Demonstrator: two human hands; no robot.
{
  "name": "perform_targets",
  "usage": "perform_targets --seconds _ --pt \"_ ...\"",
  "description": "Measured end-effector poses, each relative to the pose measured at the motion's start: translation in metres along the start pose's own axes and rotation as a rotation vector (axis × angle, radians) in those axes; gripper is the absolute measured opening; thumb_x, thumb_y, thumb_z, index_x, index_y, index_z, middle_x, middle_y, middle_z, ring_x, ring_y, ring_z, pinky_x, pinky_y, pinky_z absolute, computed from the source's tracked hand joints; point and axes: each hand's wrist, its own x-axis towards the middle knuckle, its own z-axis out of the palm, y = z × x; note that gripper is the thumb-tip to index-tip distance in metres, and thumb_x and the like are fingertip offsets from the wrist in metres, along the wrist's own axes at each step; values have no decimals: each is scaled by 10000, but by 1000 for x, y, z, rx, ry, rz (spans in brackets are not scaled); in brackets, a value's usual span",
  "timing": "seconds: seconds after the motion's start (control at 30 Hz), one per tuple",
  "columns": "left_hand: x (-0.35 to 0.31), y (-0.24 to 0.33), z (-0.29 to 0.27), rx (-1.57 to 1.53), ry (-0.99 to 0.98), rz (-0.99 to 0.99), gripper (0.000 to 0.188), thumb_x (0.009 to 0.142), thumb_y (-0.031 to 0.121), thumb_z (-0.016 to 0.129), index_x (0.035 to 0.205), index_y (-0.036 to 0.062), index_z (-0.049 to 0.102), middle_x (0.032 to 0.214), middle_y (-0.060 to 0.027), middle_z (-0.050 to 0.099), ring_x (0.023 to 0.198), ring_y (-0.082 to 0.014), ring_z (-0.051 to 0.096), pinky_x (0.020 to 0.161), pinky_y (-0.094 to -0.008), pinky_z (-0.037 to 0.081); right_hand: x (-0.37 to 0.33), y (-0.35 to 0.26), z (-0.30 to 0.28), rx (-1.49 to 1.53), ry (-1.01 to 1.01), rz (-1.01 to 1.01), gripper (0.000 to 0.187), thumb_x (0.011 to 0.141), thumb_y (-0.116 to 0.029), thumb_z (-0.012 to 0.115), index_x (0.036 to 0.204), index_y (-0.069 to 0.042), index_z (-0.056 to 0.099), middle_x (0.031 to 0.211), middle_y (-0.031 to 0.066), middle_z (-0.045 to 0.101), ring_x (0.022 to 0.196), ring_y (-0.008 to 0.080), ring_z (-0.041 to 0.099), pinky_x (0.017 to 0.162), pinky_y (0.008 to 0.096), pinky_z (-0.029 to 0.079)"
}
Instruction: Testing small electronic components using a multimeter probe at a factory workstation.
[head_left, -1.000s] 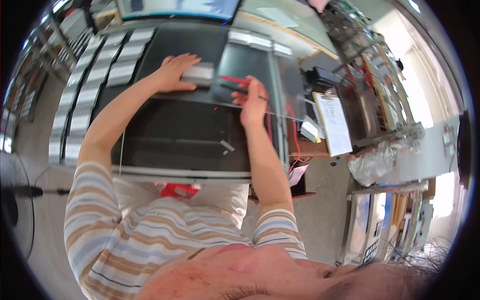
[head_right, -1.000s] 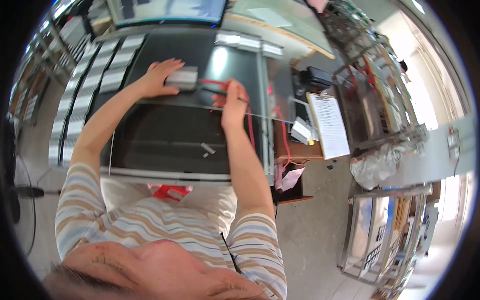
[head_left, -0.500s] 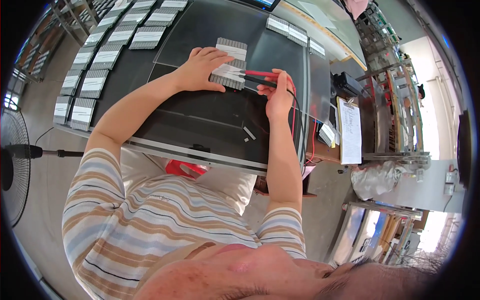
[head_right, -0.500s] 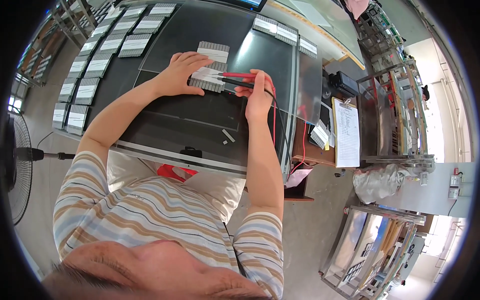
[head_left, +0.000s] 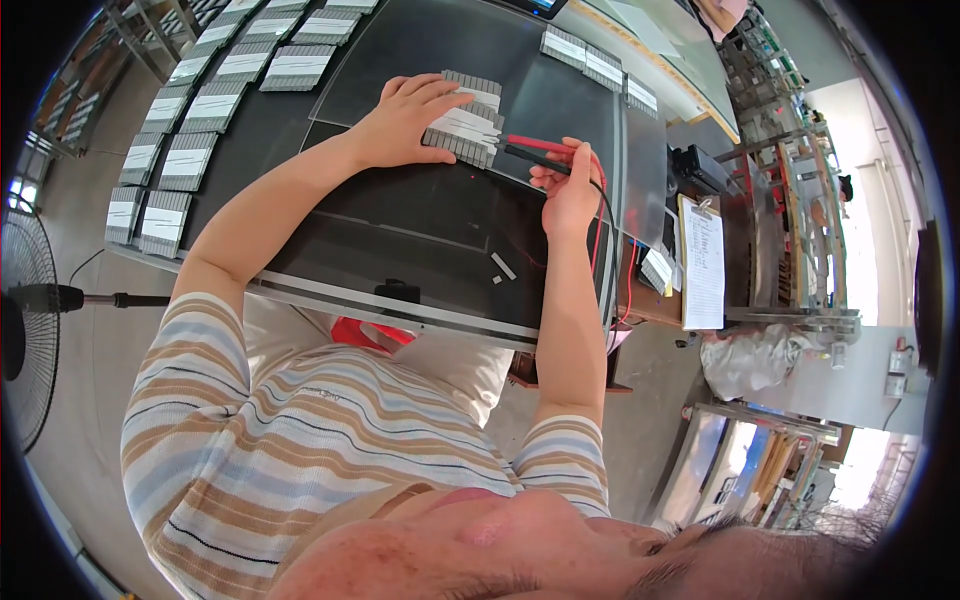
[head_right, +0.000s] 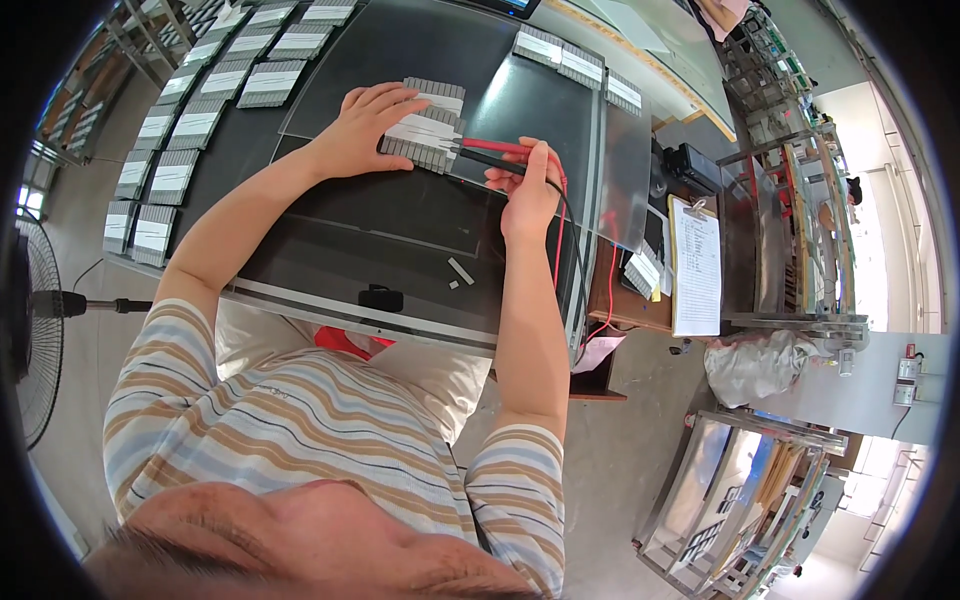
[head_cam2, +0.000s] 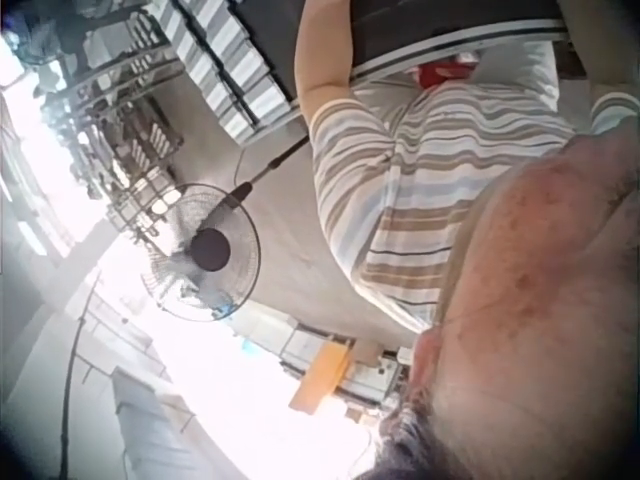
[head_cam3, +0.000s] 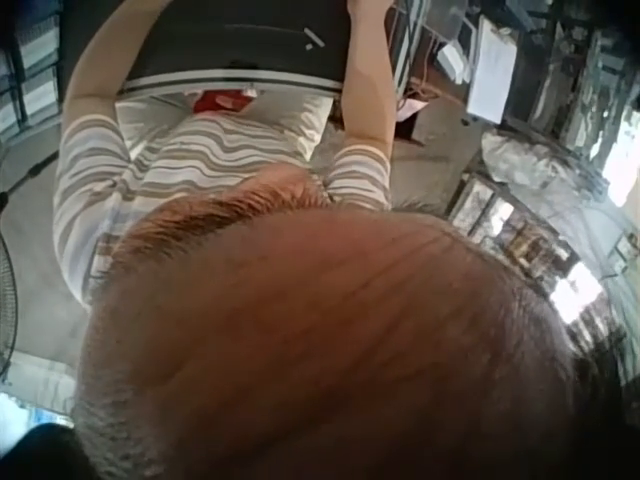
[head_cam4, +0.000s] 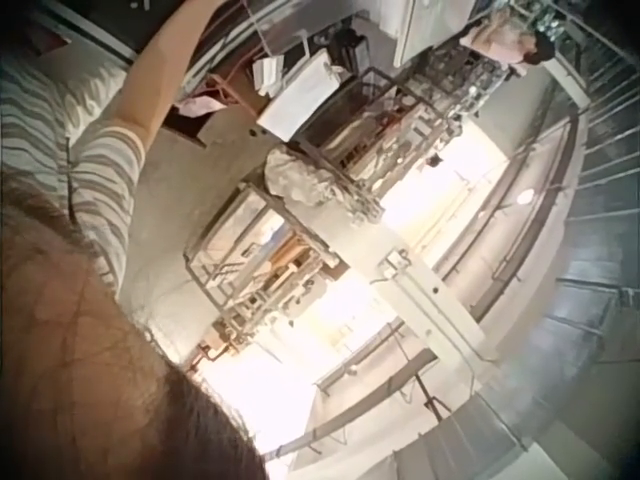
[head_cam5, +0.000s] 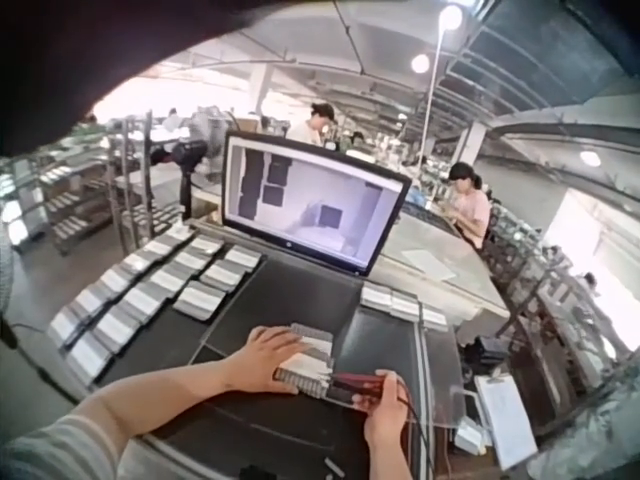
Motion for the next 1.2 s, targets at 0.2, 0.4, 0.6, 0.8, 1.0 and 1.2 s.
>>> perform_targets --seconds 0.2,0.4,0.6,0.8,1.0,1.2 --pt "9 -10 5 41 4 -4 702 661 407 652 1247 155 359 1248 -92 386 1187 -270 298 963 -412 197 1 2 -3 -5 17 13 319 892 -310 396 949 -13 497 750 103 534 520 180 550 443 252 451" --pt "25 -29 12 112 48 -68 703 669 390 653 1255 147 351 1263 -80 373 1197 -253 288 977 -408 187 0 1 0 -5 16 8 327 889 -318 402 952 -12 502 757 103 534 525 179 551 447 252 451" --pt "19 -12 9 43 73 11 728 651 438 646 1256 161 349 1231 -88 406 1186 -272 302 964 -406 192 -1 0 0 17 29 12 343 887 -324 406 951 -3 505 744 102 540 518 176 553 437 249 450" --pt "-5 8 8 -34 29 26 746 626 403 676 1251 156 352 1213 -64 420 1173 -266 313 951 -414 208 0 0 1 -20 -12 29 343 887 -327 405 938 -4 510 738 99 542 516 176 555 433 249 449" --pt "-4 10 4 -51 49 -2 732 630 377 683 1246 151 358 1221 -60 409 1169 -254 315 955 -407 207 2 -3 -2 -29 72 32 335 885 -332 403 894 -16 514 694 81 517 488 173 543 405 244 434" --pt "-2 6 10 -96 141 -13 730 630 378 683 1244 150 359 1212 -71 411 1167 -256 317 953 -406 210 4 -6 -7 -84 224 73 316 877 -326 405 832 -30 507 657 56 476 409 153 493 352 240 396"
